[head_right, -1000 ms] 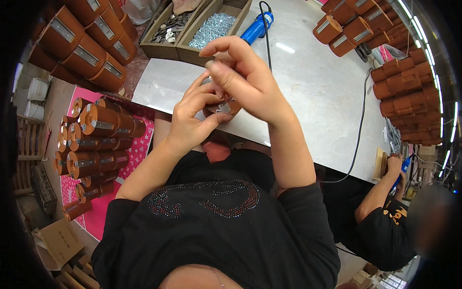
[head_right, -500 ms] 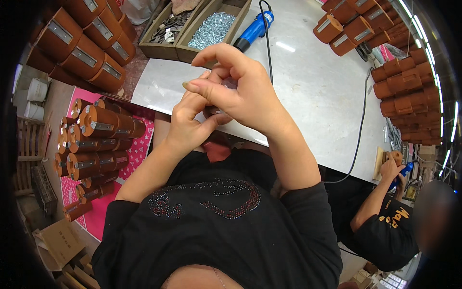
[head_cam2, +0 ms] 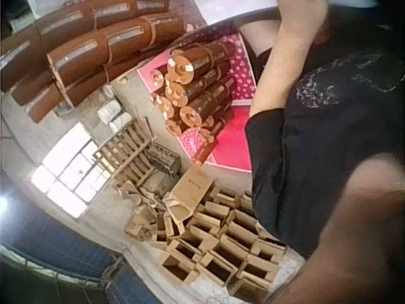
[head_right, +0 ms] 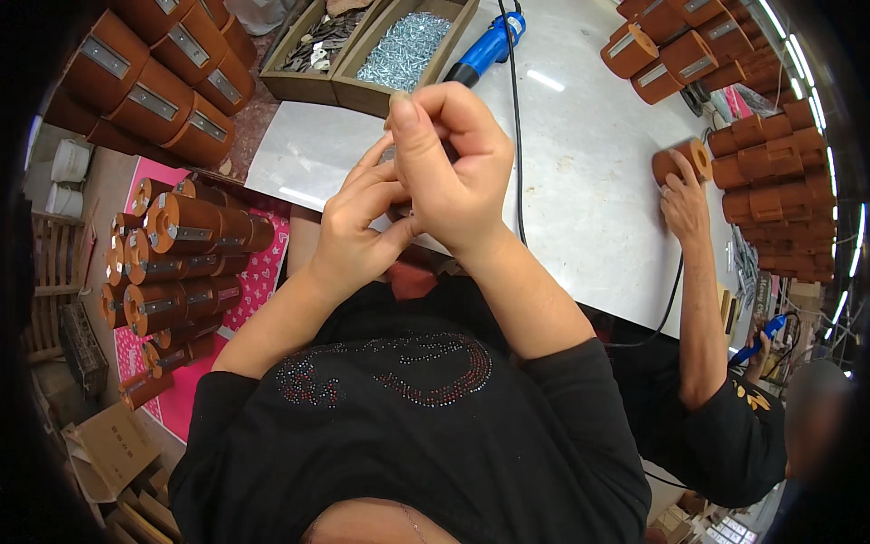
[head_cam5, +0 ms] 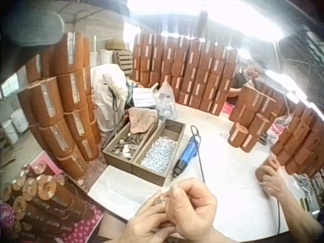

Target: Assembling small cylindrical wooden furniture parts using screws and a tool.

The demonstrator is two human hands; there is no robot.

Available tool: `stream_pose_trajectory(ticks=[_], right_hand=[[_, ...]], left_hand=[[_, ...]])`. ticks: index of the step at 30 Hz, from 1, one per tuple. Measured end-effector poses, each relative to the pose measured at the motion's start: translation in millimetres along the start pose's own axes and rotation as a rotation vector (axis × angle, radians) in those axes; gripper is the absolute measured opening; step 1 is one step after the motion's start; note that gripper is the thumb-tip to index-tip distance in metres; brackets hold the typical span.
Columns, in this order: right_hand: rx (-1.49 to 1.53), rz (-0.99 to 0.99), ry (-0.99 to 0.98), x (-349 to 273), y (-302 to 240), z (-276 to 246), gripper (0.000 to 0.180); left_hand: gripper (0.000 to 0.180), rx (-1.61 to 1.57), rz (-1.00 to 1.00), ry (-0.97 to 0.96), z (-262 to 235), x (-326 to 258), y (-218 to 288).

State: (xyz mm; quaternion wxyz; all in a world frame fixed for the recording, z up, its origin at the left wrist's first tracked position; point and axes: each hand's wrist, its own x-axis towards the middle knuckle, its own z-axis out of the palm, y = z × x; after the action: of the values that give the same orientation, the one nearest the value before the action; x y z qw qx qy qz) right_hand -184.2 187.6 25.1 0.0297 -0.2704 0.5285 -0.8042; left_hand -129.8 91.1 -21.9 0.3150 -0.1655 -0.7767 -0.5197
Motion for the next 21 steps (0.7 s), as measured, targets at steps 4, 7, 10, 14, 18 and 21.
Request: stream_pose_trajectory(ticks=[4, 7, 10, 14, 18, 21], right_hand=[[0.05, 0.002, -0.106, 2.8, -1.3, -5.9, 0.011], [0.127, 0.041, -0.221, 6.1, -2.6, -10.3, 0.012], [0.226, 0.058, -0.353, 9.3, -3.1, -15.1, 0.013], [0.282, 0.126, -0.46, 12.8, -5.6, -18.7, 0.015], [0.193, 0.089, -0.429, 8.4, -4.8, -13.7, 0.016], [0.09, 0.029, -0.385, 8.1, -5.1, -14.2, 0.016]], left_hand=[[0.023, 0.008, -0.007, 0.002, 1.8, 0.1, 0.8], [0.022, 0.028, -0.004, -0.004, 1.0, 1.1, 1.6], [0.02, 0.034, -0.013, -0.022, 0.1, 2.0, 4.8], [0.017, 0.026, -0.021, 0.008, 3.4, 2.7, 6.0], [0.016, 0.032, -0.021, -0.013, 0.8, 2.9, 9.9], [0.015, 0.01, -0.05, -0.057, -2.4, 3.4, 8.3]])
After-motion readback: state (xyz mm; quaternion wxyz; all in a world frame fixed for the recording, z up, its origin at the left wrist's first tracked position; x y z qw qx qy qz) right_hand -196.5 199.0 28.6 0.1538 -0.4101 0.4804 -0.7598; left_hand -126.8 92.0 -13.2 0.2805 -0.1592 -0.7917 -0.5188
